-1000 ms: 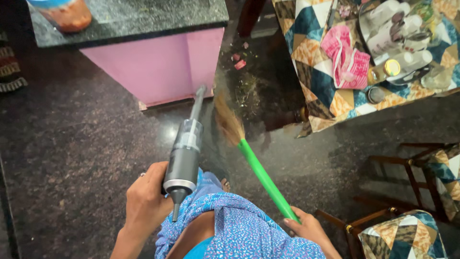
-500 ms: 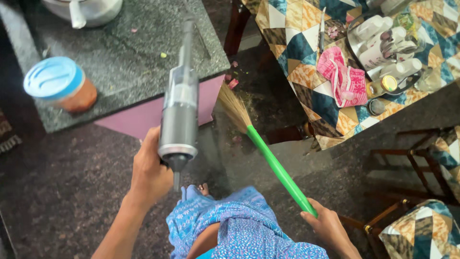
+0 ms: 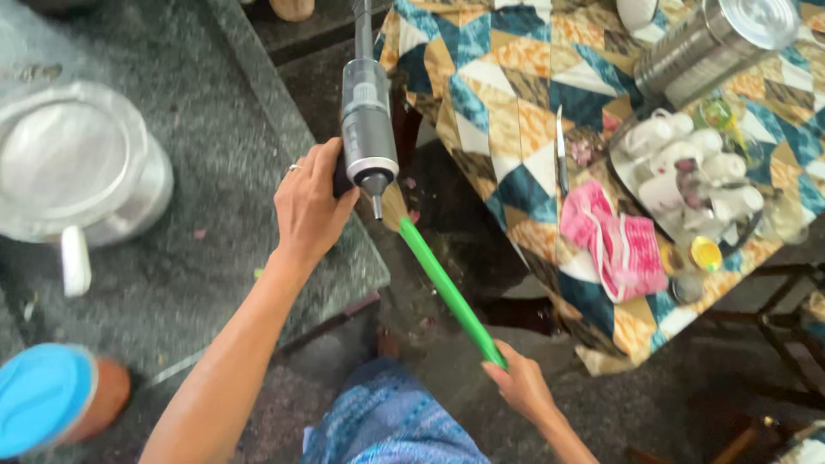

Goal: The person sweeps debris from a dark tiled floor into a blue plastic tub using a handheld broom while holding a portable vacuum cleaner.

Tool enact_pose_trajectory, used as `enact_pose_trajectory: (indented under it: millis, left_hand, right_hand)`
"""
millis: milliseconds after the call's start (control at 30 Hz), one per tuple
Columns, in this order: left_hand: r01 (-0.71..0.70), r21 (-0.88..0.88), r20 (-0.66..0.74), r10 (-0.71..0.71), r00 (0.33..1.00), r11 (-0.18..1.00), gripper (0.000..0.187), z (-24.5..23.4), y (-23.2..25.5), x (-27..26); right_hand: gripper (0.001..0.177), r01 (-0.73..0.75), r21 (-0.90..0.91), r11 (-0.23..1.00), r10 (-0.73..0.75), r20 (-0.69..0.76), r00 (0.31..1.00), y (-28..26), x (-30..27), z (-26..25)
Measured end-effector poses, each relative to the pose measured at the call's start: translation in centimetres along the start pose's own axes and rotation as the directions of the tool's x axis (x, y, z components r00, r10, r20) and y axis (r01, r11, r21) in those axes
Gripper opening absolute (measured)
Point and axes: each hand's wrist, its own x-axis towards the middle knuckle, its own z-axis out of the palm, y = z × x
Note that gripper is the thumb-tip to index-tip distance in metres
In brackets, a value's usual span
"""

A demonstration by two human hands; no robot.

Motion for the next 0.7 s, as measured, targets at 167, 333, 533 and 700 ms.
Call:
enact_pose_trajectory:
  millis: [167, 333, 533, 700]
  left_hand:
    - [-0.061, 0.118, 0.045, 0.056, 0.997, 0.991, 0.067, 6.0, -5.9, 6.9]
    - [-0.083, 0.176, 0.131, 0.060, 0.990, 0.981, 0.069, 10.0, -11.6, 10.1]
    - [-0.109, 0.217, 0.189, 0.067, 0.980, 0.970, 0.067, 11.6, -14.2, 10.9]
    - [-0.141, 0.173, 0.254, 0.094, 0.963, 0.975, 0.064, 11.5, -14.0, 11.5]
  right_hand:
    - [0.048, 0.241, 0.026, 0.970, -0.238, -0.095, 0.967, -8.4, 13.7, 3.3]
    - [0.042, 0.257, 0.000, 0.967, -0.254, -0.153, 0.955, -15.8, 26.3, 5.3]
    - [0.033, 0.183, -0.050, 0.982, -0.189, -0.196, 0.962, -19.7, 41.4, 10.3]
    - [0.034, 0.235, -0.083, 0.969, -0.245, -0.146, 0.959, -23.6, 52.4, 16.3]
